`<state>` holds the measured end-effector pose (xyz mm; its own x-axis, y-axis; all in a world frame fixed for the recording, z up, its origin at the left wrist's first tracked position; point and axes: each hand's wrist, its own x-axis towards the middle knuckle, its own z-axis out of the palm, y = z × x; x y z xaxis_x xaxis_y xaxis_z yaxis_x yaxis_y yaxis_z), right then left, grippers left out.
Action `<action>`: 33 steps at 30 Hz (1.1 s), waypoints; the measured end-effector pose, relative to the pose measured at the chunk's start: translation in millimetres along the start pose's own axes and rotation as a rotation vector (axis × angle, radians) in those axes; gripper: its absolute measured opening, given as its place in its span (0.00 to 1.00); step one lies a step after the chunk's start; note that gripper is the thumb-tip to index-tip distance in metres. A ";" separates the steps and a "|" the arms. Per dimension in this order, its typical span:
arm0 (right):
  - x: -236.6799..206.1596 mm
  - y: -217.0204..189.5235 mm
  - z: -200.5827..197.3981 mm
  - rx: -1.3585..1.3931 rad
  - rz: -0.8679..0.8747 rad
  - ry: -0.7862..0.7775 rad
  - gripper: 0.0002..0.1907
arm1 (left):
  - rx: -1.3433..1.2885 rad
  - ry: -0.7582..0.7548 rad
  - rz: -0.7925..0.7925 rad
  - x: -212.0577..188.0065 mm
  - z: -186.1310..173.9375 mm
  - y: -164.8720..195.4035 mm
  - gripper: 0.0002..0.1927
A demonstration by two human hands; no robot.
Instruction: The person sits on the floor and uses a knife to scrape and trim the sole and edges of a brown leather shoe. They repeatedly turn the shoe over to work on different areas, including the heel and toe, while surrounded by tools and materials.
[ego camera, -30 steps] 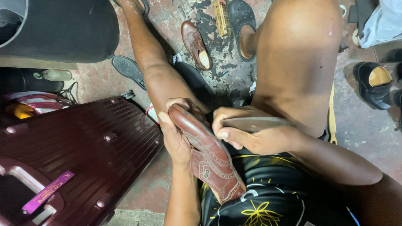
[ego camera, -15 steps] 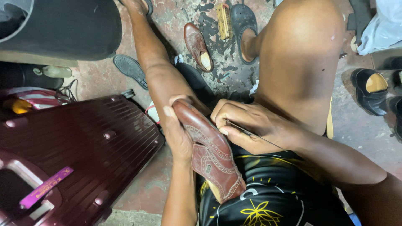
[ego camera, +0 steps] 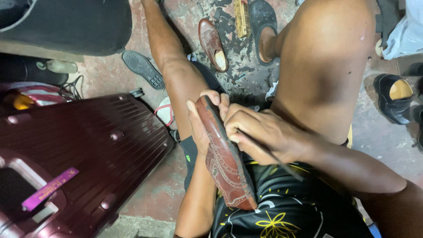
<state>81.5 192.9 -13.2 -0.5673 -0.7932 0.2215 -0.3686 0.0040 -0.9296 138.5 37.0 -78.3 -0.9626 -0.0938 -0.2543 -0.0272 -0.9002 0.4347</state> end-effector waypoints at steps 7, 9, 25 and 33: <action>-8.0 4.0 -1.3 0.063 0.153 0.093 0.06 | 0.220 0.168 0.028 1.9 -9.2 5.4 0.27; -7.7 5.1 -5.5 0.131 0.221 0.120 0.08 | 0.327 0.317 0.019 -0.4 -10.6 14.0 0.27; 3.2 1.3 -14.2 -0.187 0.108 0.055 0.08 | 0.739 0.291 0.172 -13.0 12.4 36.8 0.26; 5.6 17.2 -7.8 -0.092 0.272 0.147 0.03 | 1.063 0.171 0.174 -23.3 3.4 21.5 0.28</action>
<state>66.3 193.3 -25.6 -0.7519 -0.6591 0.0154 -0.2503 0.2638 -0.9316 159.5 21.3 -60.0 -0.9279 -0.3160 -0.1977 -0.1923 -0.0484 0.9801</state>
